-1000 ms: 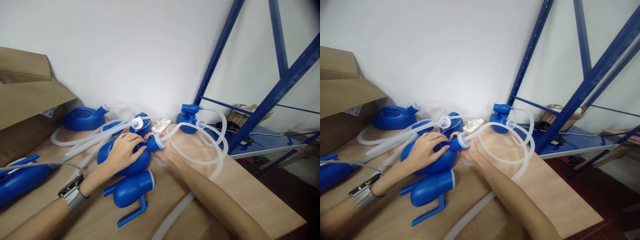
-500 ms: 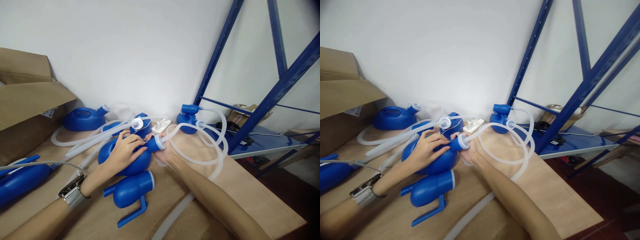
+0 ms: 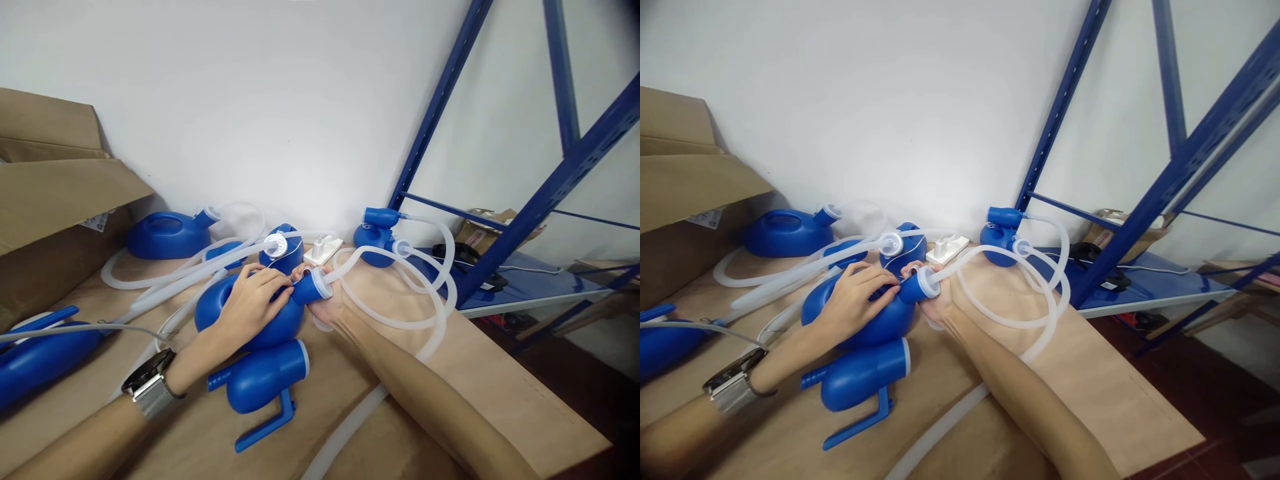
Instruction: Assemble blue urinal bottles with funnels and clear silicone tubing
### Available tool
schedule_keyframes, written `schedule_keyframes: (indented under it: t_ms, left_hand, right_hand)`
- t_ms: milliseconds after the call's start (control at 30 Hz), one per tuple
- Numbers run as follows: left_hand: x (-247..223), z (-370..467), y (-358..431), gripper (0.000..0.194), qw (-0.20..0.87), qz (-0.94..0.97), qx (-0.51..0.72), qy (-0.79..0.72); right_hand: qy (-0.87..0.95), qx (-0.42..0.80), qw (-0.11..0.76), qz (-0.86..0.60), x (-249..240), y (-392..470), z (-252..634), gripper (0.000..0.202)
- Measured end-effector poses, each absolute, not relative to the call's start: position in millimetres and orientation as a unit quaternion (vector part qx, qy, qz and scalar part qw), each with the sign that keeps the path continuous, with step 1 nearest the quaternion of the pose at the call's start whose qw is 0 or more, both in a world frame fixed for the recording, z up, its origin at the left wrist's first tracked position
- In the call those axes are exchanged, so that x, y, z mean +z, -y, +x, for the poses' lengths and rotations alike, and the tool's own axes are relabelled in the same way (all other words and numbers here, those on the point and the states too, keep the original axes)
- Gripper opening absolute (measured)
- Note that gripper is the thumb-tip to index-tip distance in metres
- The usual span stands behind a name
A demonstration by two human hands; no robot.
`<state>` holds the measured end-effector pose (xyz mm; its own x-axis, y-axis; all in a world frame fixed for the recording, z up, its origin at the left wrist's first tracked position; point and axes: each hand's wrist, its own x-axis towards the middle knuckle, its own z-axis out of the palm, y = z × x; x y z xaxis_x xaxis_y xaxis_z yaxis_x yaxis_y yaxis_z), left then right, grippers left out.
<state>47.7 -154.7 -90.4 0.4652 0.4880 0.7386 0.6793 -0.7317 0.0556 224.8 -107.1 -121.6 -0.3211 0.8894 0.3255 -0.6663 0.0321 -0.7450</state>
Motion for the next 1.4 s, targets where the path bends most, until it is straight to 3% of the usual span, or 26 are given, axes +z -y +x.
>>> schedule_keyframes:
  t_ms: [400, 633, 967, 1067, 1233, 1400]
  left_hand:
    - [-89, 54, 157, 0.025, 0.188, -0.863, -0.342, 0.321]
    - [-97, 50, 151, 0.024, 0.151, -0.852, -0.381, 0.326]
    - [-82, 44, 156, 0.023, 0.097, -0.87, -0.336, 0.347]
    - [-78, 32, 153, 0.03, 0.073, -0.892, -0.292, 0.337]
    - [-75, 6, 143, 0.046, 0.099, -0.908, -0.221, 0.341]
    - [-58, 1, 160, 0.045, 0.111, -0.912, -0.2, 0.34]
  right_hand:
    - [0.469, 0.64, 0.587, -0.161, -119, 109, 223, 0.04]
    - [0.466, 0.648, 0.577, -0.173, -118, 107, 223, 0.036]
    - [0.539, 0.617, 0.479, -0.315, -109, 101, 269, 0.032]
    - [0.605, 0.552, 0.422, -0.389, -111, 114, 307, 0.028]
    - [0.822, 0.313, 0.204, -0.429, -122, 148, 342, 0.066]
    - [0.853, 0.218, 0.22, -0.42, -121, 154, 339, 0.052]
